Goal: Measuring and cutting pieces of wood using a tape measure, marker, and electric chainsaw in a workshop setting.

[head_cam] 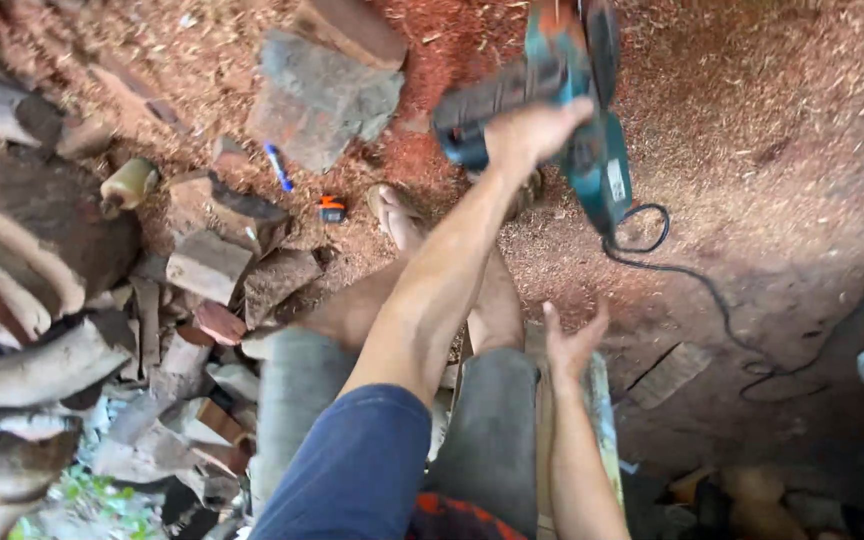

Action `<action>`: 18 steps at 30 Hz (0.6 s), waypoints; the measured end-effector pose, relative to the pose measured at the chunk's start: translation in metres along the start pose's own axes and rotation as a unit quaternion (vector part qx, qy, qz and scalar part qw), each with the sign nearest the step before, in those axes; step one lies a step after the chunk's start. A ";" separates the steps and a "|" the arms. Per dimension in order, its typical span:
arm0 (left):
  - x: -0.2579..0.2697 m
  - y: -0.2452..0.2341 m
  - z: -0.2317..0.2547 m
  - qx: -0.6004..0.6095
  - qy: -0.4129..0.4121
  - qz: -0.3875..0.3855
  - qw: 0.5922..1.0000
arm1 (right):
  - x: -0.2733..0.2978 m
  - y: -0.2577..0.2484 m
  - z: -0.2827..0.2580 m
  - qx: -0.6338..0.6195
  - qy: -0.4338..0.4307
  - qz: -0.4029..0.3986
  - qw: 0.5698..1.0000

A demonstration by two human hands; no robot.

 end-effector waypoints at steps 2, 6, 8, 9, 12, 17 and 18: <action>0.022 0.038 -0.055 0.026 0.082 0.083 0.993 | -0.010 -0.041 -0.029 0.044 -0.117 0.050 0.991; 0.139 0.024 -0.064 0.024 0.123 0.164 0.978 | -0.023 -0.073 -0.076 0.236 -0.237 0.029 0.942; 0.162 0.023 -0.071 0.038 0.075 0.146 0.986 | -0.028 -0.073 -0.083 0.158 -0.196 -0.058 0.966; 0.173 0.024 -0.076 0.043 0.034 0.119 0.991 | -0.030 -0.068 -0.084 0.074 -0.142 -0.142 0.977; 0.181 0.029 -0.094 0.058 -0.033 0.081 0.994 | -0.028 -0.079 -0.094 0.202 -0.177 -0.142 0.953; 0.182 -0.012 -0.103 0.079 -0.041 0.122 0.989 | -0.034 -0.067 -0.116 0.222 -0.188 -0.169 0.942; 0.176 -0.015 -0.110 0.078 -0.042 0.143 0.986 | -0.037 -0.062 -0.118 0.250 -0.189 -0.180 0.933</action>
Point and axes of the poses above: each hand's wrist, its own x-axis away from the middle knuckle, its own y-axis out of the palm, z = x × y, the point moved 5 cm from there along -x, towards the middle knuckle, and after that the axes turned 11 degrees about x, right-handed, at the moved point
